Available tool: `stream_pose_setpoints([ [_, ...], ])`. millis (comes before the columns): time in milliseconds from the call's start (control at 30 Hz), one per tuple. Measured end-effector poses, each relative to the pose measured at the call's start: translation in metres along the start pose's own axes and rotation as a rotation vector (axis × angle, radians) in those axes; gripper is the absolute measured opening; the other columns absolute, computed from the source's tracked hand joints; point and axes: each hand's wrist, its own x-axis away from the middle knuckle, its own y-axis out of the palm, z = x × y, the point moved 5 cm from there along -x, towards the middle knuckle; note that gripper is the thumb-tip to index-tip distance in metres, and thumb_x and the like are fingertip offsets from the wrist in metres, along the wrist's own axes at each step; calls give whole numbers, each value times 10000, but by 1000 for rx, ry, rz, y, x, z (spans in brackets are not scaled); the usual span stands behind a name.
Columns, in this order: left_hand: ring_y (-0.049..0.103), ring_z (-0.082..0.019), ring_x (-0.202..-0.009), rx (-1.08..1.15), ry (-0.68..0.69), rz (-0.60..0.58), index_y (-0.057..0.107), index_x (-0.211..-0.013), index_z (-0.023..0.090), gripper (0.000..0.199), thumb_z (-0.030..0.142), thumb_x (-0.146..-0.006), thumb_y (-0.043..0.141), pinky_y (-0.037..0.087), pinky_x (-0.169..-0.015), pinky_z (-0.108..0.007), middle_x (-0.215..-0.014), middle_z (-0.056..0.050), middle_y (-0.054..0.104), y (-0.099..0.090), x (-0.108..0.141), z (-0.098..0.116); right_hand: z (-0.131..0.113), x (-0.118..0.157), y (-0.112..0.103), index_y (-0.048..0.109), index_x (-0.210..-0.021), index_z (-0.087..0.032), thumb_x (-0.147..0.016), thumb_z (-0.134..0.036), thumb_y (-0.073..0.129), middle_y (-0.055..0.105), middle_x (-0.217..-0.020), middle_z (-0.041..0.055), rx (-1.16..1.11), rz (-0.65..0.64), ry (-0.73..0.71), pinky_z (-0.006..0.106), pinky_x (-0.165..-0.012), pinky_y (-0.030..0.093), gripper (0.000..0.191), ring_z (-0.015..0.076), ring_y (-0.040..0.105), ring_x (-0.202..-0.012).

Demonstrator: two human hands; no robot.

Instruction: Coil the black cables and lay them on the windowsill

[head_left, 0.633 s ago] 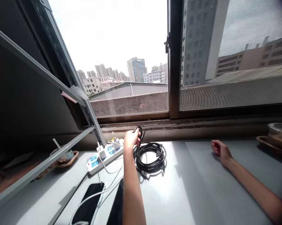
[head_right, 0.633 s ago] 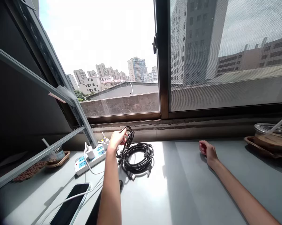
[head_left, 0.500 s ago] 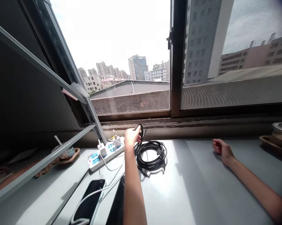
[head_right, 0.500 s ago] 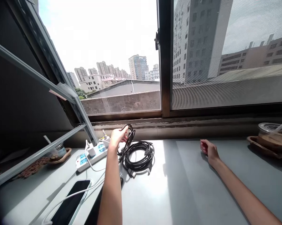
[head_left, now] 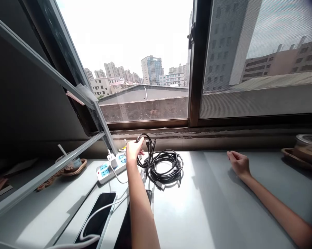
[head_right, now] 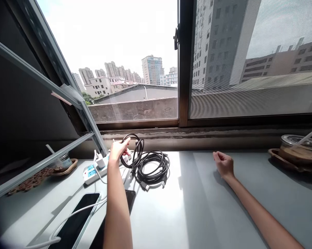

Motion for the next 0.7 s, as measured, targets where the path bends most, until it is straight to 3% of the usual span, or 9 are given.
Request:
stream_pose_setpoints([
  [100, 525, -129, -349, 70, 46, -58, 502, -598, 153, 333, 459, -695, 592, 345, -402, -207, -385, 51, 421, 5, 4, 8, -29, 20, 31, 373, -473, -175, -746, -402, 571, 272, -449, -23, 80, -43, -137, 241, -447, 173, 406, 68, 241, -449],
  [200, 442, -81, -325, 155, 110, -107, 499, -590, 152, 351, 473, -688, 603, 315, -391, -195, -379, 71, 372, 10, 11, 24, -69, 42, 81, 408, -495, -176, -775, -436, 542, 293, -451, -28, 123, -231, -230, 235, -450, 205, 405, 69, 264, -440],
  [267, 342, -52, -307, 206, 142, -113, 540, -655, 146, 348, 488, -712, 574, 268, -367, -188, -374, 93, 317, 12, 17, 37, -100, 57, 117, 512, -540, -174, -768, -433, 568, 394, -486, -17, 147, -358, -282, 232, -471, 266, 349, 79, 339, -464],
  [367, 231, -36, -306, 256, 182, -103, 579, -728, 142, 365, 505, -734, 543, 189, -346, -187, -372, 108, 249, 12, 27, 58, -144, 76, 162, 647, -863, -200, -791, -403, 553, 610, -827, 26, 157, -473, -367, 243, -603, 414, 235, 136, 545, -700],
  [433, 213, -36, -307, 279, 212, -80, 584, -720, 145, 353, 497, -731, 553, 159, -344, -192, -364, 106, 244, 9, 34, 70, -164, 88, 185, 605, -1090, -229, -815, -385, 522, 578, -1064, 45, 189, -528, -482, 270, -722, 455, 327, 166, 554, -900],
  [533, 203, -39, -310, 287, 250, -28, 597, -705, 153, 332, 483, -727, 566, 143, -350, -201, -356, 98, 259, 3, 44, 83, -174, 104, 208, 575, -1178, -259, -846, -397, 501, 493, -1230, 52, 349, -634, -684, 360, -980, 357, 367, 206, 444, -1147],
  [600, 202, -40, -319, 271, 278, 34, 604, -692, 160, 332, 487, -729, 566, 136, -357, -204, -364, 92, 267, -2, 49, 88, -168, 109, 215, 624, -1095, -261, -872, -406, 478, 506, -1227, 48, 458, -758, -711, 390, -1013, 304, 303, 209, 428, -1166],
  [700, 207, -44, -332, 260, 349, 179, 599, -668, 167, 351, 509, -734, 562, 132, -367, -209, -380, 83, 269, -13, 56, 92, -151, 103, 209, 670, -975, -229, -887, -354, 453, 569, -1149, 50, 687, -882, -643, 393, -991, 293, 265, 201, 471, -1106],
])
